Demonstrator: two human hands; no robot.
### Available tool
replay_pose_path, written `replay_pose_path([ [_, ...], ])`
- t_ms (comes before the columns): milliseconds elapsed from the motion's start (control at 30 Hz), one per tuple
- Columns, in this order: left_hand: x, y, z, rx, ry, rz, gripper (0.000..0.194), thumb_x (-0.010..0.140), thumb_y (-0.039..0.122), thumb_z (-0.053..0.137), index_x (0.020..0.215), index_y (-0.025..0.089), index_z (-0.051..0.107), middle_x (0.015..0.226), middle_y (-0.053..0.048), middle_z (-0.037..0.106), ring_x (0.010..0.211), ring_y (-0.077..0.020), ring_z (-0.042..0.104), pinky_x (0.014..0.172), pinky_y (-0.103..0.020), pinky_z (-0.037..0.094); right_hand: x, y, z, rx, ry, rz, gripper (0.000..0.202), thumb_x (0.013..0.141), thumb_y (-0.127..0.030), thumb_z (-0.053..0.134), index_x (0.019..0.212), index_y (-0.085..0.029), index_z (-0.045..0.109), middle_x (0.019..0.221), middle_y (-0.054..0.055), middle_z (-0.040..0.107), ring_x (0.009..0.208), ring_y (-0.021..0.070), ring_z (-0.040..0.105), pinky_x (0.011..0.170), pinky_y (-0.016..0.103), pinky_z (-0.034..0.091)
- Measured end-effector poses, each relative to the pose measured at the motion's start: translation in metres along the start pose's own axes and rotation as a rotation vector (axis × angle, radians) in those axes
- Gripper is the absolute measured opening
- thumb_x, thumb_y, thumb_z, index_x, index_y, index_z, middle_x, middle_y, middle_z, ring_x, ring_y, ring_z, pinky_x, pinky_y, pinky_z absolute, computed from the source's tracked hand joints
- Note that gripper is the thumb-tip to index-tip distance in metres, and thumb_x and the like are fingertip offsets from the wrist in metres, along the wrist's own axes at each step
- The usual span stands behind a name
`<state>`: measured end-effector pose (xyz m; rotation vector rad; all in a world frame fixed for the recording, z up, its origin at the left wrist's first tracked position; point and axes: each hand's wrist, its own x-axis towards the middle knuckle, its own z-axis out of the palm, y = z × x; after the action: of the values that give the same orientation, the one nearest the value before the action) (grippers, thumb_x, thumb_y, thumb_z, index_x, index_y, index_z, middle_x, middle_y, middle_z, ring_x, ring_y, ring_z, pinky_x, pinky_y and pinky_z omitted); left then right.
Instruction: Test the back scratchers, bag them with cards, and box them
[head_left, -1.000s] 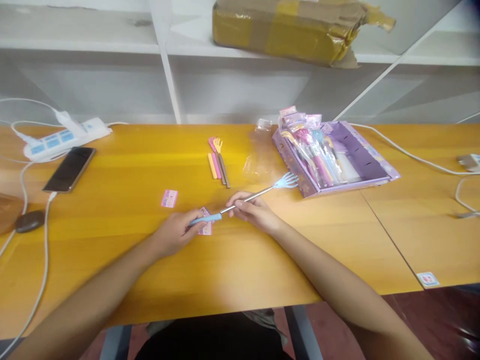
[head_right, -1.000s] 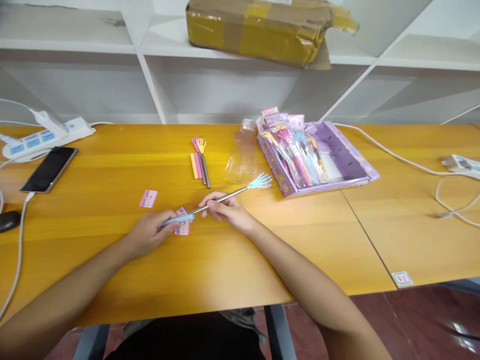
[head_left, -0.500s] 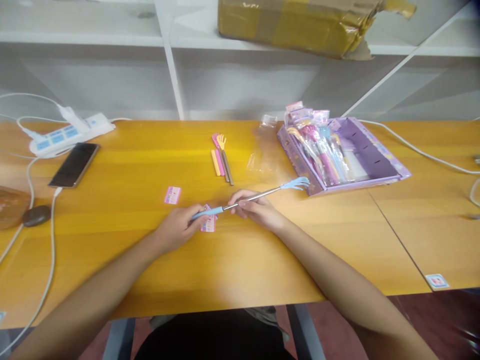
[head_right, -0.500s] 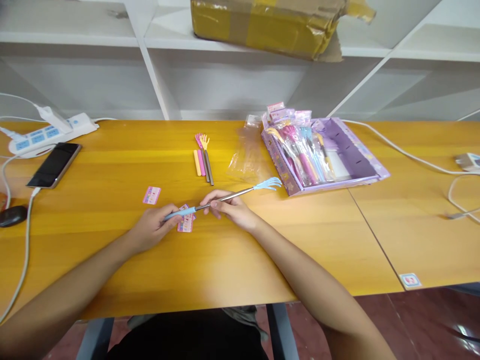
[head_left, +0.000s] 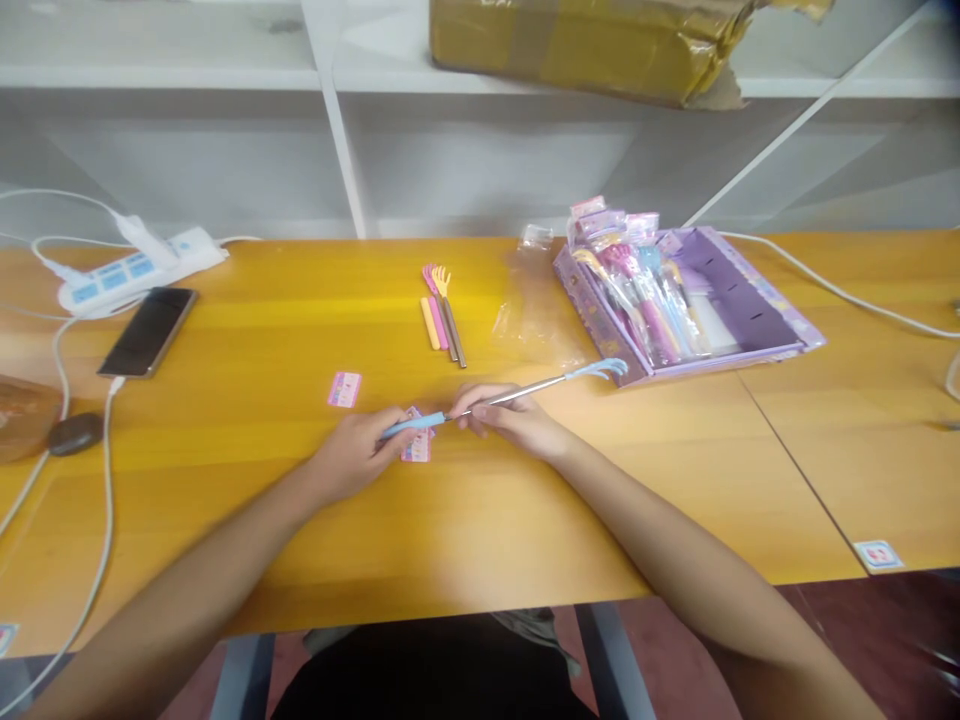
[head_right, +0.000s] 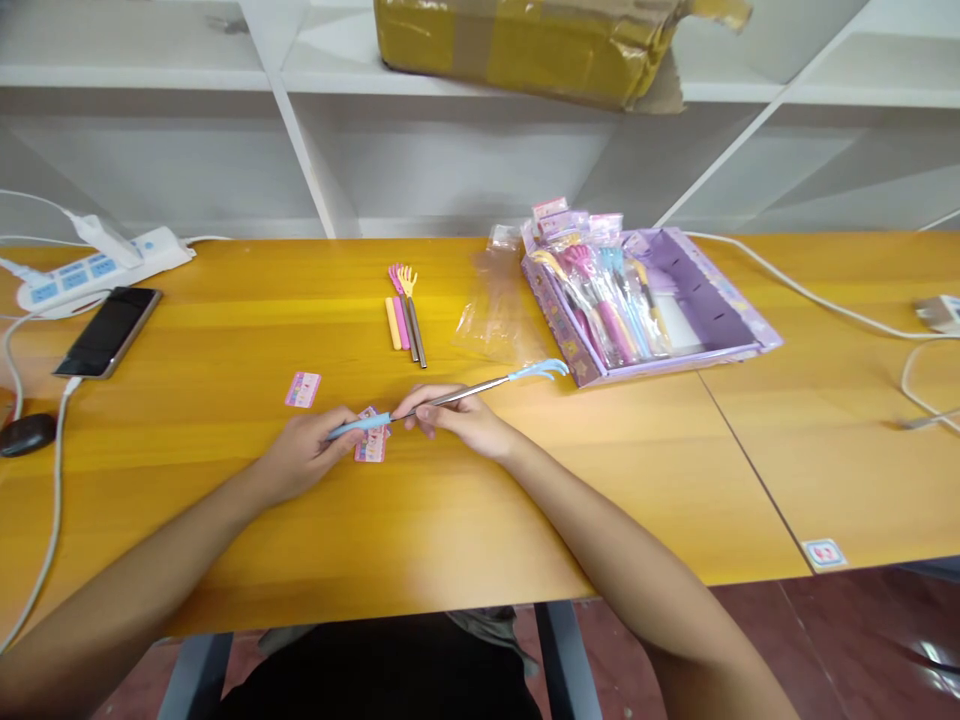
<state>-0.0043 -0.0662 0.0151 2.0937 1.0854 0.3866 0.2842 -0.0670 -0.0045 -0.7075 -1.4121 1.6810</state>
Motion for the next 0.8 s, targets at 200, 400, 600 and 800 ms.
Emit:
replay_pose_path([
  [200, 0.0, -0.001, 0.0, -0.003, -0.011, 0.012, 0.034, 0.11, 0.048, 0.05, 0.1, 0.023, 0.069, 0.075, 0.001, 0.065, 0.064, -0.0157, 0.056, 0.068, -0.028, 0.042, 0.0, -0.004, 0.001, -0.044, -0.033, -0.018, 0.035, 0.103, -0.048, 0.071, 0.116, -0.018, 0.083, 0.098, 0.007, 0.075, 0.072, 0.0137, 0.058, 0.069, 0.029, 0.049],
  [400, 0.001, -0.002, -0.001, -0.013, -0.01, 0.012, 0.034, 0.11, 0.047, 0.049, 0.098, 0.022, 0.068, 0.077, 0.001, 0.065, 0.067, -0.0161, 0.057, 0.068, -0.028, 0.042, -0.002, -0.007, 0.007, -0.069, -0.061, -0.043, 0.037, 0.109, -0.044, 0.064, 0.133, -0.021, 0.079, 0.104, 0.006, 0.073, 0.077, 0.0136, 0.061, 0.074, 0.03, 0.051],
  [600, 0.001, 0.0, -0.003, -0.007, -0.01, -0.001, 0.035, 0.108, 0.047, 0.05, 0.095, 0.022, 0.07, 0.075, 0.001, 0.065, 0.065, -0.016, 0.056, 0.068, -0.029, 0.043, -0.003, -0.01, 0.014, -0.069, -0.073, -0.03, 0.039, 0.11, -0.046, 0.061, 0.137, -0.023, 0.078, 0.095, 0.004, 0.069, 0.074, 0.0127, 0.058, 0.069, 0.027, 0.05],
  [800, -0.001, 0.003, -0.001, -0.01, 0.052, 0.01, 0.036, 0.106, 0.046, 0.054, 0.087, 0.02, 0.07, 0.068, 0.002, 0.063, 0.058, -0.0129, 0.05, 0.063, -0.027, 0.04, -0.002, -0.008, 0.02, -0.046, -0.069, -0.041, 0.039, 0.11, -0.046, 0.062, 0.136, -0.022, 0.078, 0.094, 0.004, 0.069, 0.074, 0.013, 0.057, 0.066, 0.027, 0.048],
])
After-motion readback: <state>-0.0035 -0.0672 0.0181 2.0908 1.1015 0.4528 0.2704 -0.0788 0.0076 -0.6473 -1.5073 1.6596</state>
